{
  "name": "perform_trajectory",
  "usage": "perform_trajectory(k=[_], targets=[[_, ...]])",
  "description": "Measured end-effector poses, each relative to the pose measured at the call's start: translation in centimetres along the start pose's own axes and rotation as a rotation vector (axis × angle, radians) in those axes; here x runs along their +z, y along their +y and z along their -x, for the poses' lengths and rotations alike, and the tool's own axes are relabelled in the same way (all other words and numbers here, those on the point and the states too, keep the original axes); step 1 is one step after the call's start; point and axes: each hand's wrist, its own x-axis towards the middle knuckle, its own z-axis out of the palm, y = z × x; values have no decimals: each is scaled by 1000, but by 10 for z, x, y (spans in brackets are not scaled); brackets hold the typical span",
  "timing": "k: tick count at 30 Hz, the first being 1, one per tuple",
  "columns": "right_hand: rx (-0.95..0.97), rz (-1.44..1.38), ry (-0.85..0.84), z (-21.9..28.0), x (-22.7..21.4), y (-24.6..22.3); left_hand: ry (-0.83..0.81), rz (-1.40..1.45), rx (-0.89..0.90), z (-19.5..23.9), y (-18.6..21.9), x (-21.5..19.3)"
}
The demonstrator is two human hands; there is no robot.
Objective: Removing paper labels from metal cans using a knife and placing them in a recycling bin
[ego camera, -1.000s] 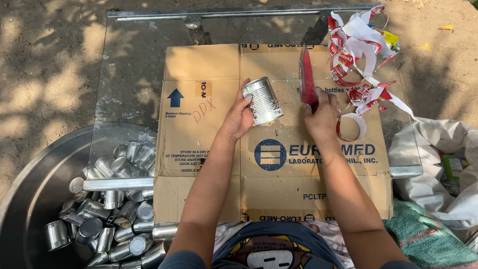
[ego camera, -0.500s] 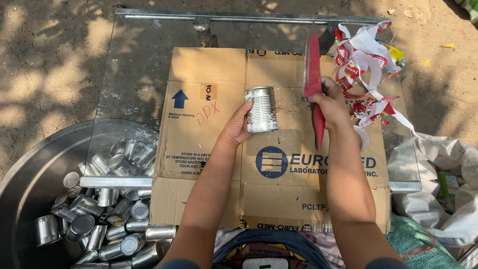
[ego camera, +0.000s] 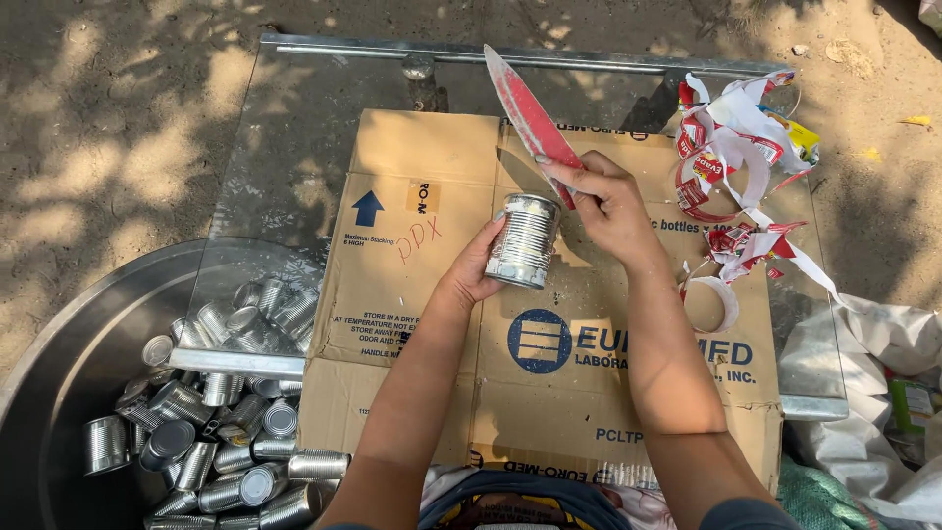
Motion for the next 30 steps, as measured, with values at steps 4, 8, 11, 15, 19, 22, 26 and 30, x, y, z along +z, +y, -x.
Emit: perform_trajectory(k=[4,8,11,15,19,22,26,30], targets=[[-34,44,33,13,8,20,6,85,20,30,17,61],[-36,111,79,24,13,36,-8,62,-19,4,5,12],[-69,147,97,28,15,37,39,50,-22,-9,0,-14],[-79,188,115,30,19,41,19,45,-49,2,8,10],[-86,207,103,34,21,48,26,62,-48,-3,6,-2],[-82,224,95,34,20,45,2,61,-57,3,10,12],[-81,227,92,35,21,43,15,56,-43,-5,6,-5],[-81,237,79,34,21,41,21,51,-50,-8,7,-10]])
